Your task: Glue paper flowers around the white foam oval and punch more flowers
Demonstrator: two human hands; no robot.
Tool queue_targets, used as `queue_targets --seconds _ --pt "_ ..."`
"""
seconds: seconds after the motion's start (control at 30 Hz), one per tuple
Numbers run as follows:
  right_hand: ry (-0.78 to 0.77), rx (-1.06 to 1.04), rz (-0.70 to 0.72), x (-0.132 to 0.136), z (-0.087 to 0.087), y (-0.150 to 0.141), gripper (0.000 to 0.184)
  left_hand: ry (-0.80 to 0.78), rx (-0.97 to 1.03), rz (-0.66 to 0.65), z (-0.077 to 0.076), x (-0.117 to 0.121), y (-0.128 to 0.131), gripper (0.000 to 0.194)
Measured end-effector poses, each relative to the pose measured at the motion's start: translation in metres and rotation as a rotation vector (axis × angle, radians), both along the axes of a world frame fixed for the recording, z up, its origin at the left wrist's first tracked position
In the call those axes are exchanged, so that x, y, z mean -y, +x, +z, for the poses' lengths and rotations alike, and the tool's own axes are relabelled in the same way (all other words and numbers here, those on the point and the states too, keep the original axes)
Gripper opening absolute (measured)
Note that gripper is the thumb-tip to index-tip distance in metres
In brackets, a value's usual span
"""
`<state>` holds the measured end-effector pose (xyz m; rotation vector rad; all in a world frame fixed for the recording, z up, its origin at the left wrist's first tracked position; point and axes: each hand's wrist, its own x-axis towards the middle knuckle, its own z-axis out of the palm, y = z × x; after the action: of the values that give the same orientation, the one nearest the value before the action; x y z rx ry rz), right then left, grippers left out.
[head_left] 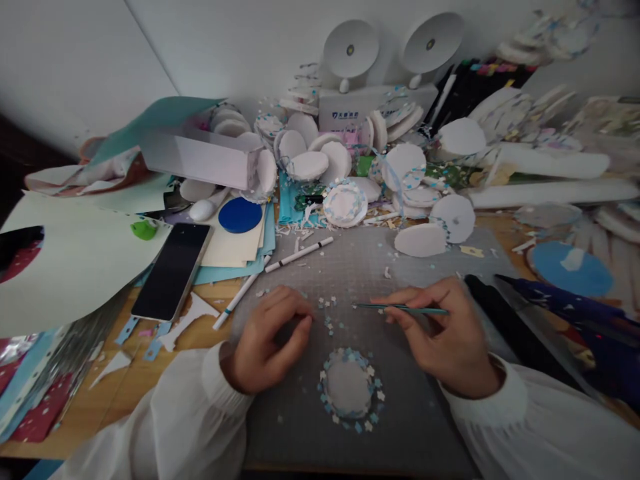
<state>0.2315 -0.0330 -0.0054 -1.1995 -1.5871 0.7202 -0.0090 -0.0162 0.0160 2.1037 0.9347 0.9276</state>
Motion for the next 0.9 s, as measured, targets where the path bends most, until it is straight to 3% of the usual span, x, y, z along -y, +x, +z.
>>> queue_targets --seconds 0.1,0.37,0.57,0.77,0.9 --pt "0.012 0.041 -0.001 0.000 -0.001 0.001 0.023 -0.013 0.003 0.037 -0.001 -0.001 0.000 0.011" --pt "0.004 -0.259 -0.020 0.000 0.014 -0.003 0.026 -0.038 -0.011 0.109 -0.007 -0.001 0.002 0.025" --pt "0.043 -0.048 -0.022 0.001 0.006 0.002 0.026 0.030 -0.001 0.076 -0.006 -0.002 0.005 0.033" --pt "0.098 0.114 -0.004 0.001 -0.003 0.005 0.024 0.012 0.056 0.135 -0.007 -0.002 0.003 0.004" --pt "0.103 0.074 -0.002 0.001 0.000 0.003 0.024 0.004 0.048 0.128 -0.007 -0.002 0.004 0.010"
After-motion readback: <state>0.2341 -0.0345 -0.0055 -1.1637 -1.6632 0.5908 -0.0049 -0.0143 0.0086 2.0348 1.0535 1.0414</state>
